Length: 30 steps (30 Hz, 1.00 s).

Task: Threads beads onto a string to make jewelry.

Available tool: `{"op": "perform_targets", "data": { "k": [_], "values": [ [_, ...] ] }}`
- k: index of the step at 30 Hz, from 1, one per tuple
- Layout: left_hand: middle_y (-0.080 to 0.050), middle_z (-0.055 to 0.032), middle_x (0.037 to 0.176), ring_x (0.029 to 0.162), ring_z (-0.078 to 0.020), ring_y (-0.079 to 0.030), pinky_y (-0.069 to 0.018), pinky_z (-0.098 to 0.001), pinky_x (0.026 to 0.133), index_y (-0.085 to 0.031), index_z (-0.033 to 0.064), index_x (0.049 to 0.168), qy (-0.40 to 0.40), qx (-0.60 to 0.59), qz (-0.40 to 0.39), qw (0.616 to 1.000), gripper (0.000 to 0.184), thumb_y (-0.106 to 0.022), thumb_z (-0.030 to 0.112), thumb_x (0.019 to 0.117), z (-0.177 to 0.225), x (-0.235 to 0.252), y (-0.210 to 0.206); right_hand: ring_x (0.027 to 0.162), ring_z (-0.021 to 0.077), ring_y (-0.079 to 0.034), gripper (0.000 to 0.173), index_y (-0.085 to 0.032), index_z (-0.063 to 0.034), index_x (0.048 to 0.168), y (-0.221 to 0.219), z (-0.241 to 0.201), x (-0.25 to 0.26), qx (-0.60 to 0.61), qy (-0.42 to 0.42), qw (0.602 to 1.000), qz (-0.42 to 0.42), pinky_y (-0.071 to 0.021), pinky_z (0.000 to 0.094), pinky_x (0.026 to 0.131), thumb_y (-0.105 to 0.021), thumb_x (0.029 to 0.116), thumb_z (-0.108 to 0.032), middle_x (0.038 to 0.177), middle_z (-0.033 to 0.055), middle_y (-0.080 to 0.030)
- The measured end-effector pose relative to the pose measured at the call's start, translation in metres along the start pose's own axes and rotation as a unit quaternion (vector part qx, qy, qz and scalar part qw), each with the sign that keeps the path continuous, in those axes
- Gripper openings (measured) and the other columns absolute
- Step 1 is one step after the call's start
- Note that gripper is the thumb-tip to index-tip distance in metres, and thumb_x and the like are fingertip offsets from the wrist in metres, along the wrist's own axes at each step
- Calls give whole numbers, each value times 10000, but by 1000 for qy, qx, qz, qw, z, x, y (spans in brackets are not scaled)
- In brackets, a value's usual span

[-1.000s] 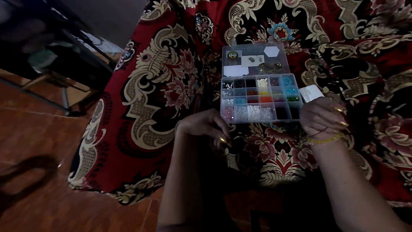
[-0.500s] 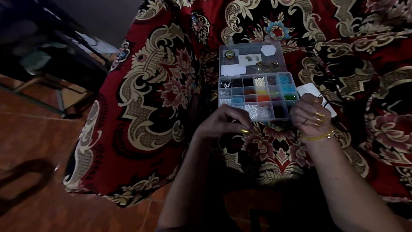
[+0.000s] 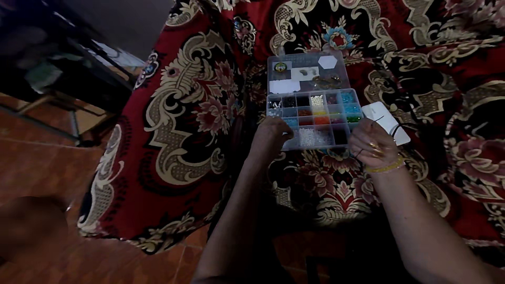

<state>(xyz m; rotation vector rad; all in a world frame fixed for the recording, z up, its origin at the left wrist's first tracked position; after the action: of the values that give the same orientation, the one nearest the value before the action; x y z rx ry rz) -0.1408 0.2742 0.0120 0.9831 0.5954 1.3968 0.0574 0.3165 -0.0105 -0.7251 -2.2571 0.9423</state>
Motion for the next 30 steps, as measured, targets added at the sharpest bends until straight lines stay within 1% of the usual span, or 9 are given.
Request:
{"op": "perform_targets", "data": {
  "k": [2, 7, 10, 14, 19, 24, 25, 27, 30],
  "values": [
    [-702, -159, 982, 1007, -372, -637, -516, -544, 905, -797, 65, 930, 24, 12, -14, 1000, 83, -802, 61, 847, -4, 0, -5, 494, -53, -521, 71, -759, -188, 921, 0, 6, 1, -34, -14, 999, 16, -423, 103, 467, -705, 935, -232, 614, -108, -604],
    [-689, -185, 983, 994, -393, -632, -500, -572, 873, -796, 59, 930, 49, 42, -30, 998, 111, -826, 91, 828, 1, 2, -11, 463, -61, -472, 163, -766, -177, 888, 0, 23, 1, -164, -61, 978, 112, -391, 103, 445, -626, 972, -174, 589, -109, -586],
    [-689, -179, 971, 994, -389, -636, -496, -574, 870, -790, 59, 910, 50, 53, -32, 997, 105, -833, 97, 822, 2, 3, -14, 457, -39, -465, 199, -746, -89, 956, 2, 31, 3, -284, -95, 938, 177, -399, 125, 447, -551, 991, -66, 625, -68, -625],
    [-694, -172, 972, 1000, -379, -642, -496, -574, 883, -792, 68, 919, 44, 62, -40, 996, 113, -827, 140, 839, -1, 6, -21, 449, -14, -477, 129, -735, -6, 1011, 7, 38, 3, -396, -114, 883, 224, -399, 145, 432, -616, 995, -53, 692, -14, -691],
    [-688, -170, 992, 1009, -370, -635, -483, -569, 901, -779, 58, 943, 73, 55, -72, 993, 85, -774, 123, 887, -3, 5, -24, 471, -15, -484, 138, -739, 0, 1029, 5, 38, 3, -449, -120, 853, 236, -398, 149, 453, -616, 998, -56, 699, -21, -691],
    [-703, -158, 965, 975, -355, -663, -505, -553, 856, -755, 37, 962, 62, 41, -44, 996, 98, -727, 116, 911, -2, 5, -21, 464, -13, -479, 143, -746, -2, 1028, 4, 34, 3, -451, -95, 852, 249, -388, 151, 443, -621, 996, -63, 673, -28, -678],
    [-705, -157, 953, 933, -335, -677, -531, -534, 845, -743, 16, 966, 61, 10, -16, 998, 96, -719, 88, 908, -1, 5, -17, 463, -12, -479, 141, -748, -7, 1022, 3, 33, 3, -450, -87, 852, 253, -389, 151, 442, -625, 995, -72, 669, -32, -675],
    [-713, -120, 964, 856, -235, -701, -593, -420, 792, -708, 6, 1001, 88, -88, 27, 992, 96, -698, 70, 930, -1, 4, -10, 466, -9, -486, 142, -749, -12, 1024, 2, 30, 2, -446, -73, 853, 260, -396, 152, 443, -627, 997, -78, 663, -34, -671],
    [-699, -58, 903, 745, -106, -651, -560, -286, 705, -674, 19, 1022, 140, -260, 42, 954, 94, -696, 60, 940, -2, 3, -14, 469, -12, -500, 138, -746, -13, 1017, -1, 29, 2, -438, -53, 858, 264, -408, 149, 442, -625, 988, -73, 661, -37, -671]
  ]
}}
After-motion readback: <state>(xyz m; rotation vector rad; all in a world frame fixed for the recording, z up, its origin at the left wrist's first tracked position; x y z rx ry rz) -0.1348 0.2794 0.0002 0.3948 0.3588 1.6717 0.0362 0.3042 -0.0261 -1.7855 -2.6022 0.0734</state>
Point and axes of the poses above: each hand's wrist, its own x-axis towards the middle knuckle, its own y-axis out of the back of the hand, z = x × y, the point moved 9 cm from there along x, towards the middle knuckle
